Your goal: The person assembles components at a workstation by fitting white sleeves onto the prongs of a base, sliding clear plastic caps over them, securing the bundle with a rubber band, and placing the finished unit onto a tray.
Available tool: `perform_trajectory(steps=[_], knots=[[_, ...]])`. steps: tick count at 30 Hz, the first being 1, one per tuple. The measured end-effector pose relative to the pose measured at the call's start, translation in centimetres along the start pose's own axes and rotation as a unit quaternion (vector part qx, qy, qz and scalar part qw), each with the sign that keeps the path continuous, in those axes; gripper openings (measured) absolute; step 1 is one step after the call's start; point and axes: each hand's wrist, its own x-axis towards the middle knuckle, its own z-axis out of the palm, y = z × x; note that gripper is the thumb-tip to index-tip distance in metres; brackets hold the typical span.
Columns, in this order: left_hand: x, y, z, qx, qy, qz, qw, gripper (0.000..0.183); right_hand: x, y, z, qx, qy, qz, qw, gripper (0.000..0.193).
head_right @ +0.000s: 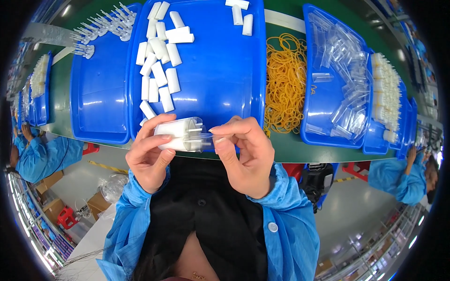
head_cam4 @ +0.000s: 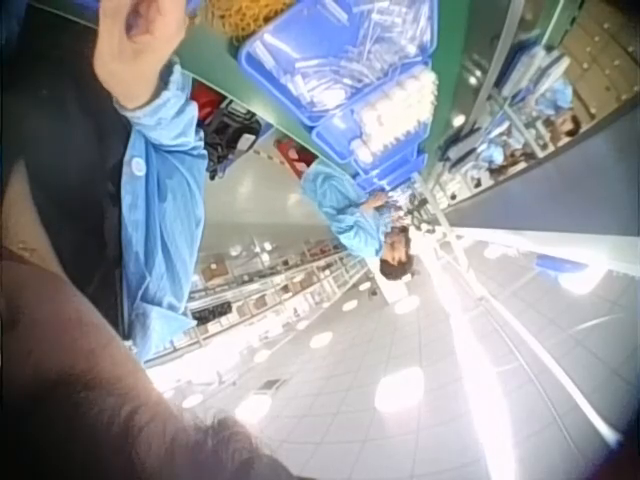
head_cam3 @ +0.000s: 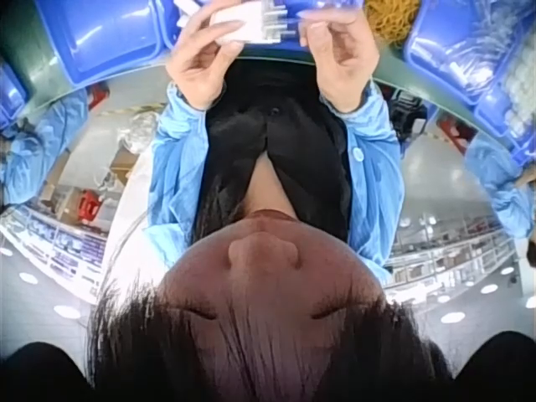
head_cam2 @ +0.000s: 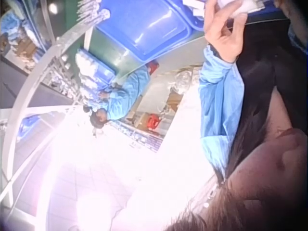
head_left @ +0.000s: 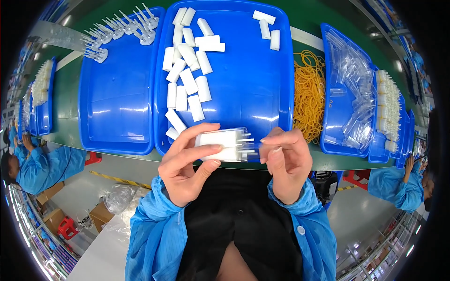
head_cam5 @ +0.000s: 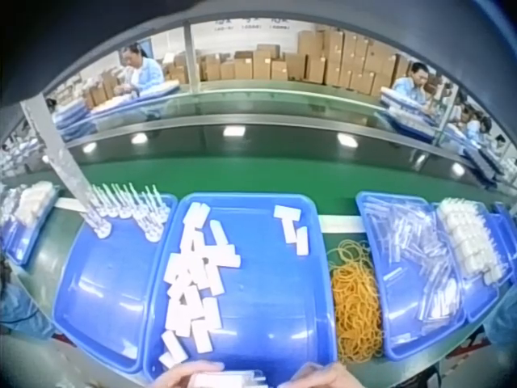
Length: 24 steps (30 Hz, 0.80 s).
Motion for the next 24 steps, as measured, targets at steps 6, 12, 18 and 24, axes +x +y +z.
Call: perform_trajectory(steps=[6,12,18,24], knots=[[0.33,0.49,0.00,0.024,-0.015,-0.011,1.000,0.022,-0.11,0.24,0.13,0.032,-0.017,-0.009,0.999,0.014],[0.47,0.72,0.00,0.025,-0.021,-0.011,0.999,0.021,-0.20,0.59,-0.12,0.041,-0.047,-0.026,0.998,0.014],[0.57,0.97,0.22,0.032,-0.024,-0.004,0.999,0.020,-0.10,0.43,-0.42,-0.022,-0.065,-0.056,0.996,0.014],[0.30,0.77,0.27,0.042,-0.006,0.001,0.999,0.021,0.03,0.48,-0.41,-0.047,-0.074,-0.061,0.994,0.014]])
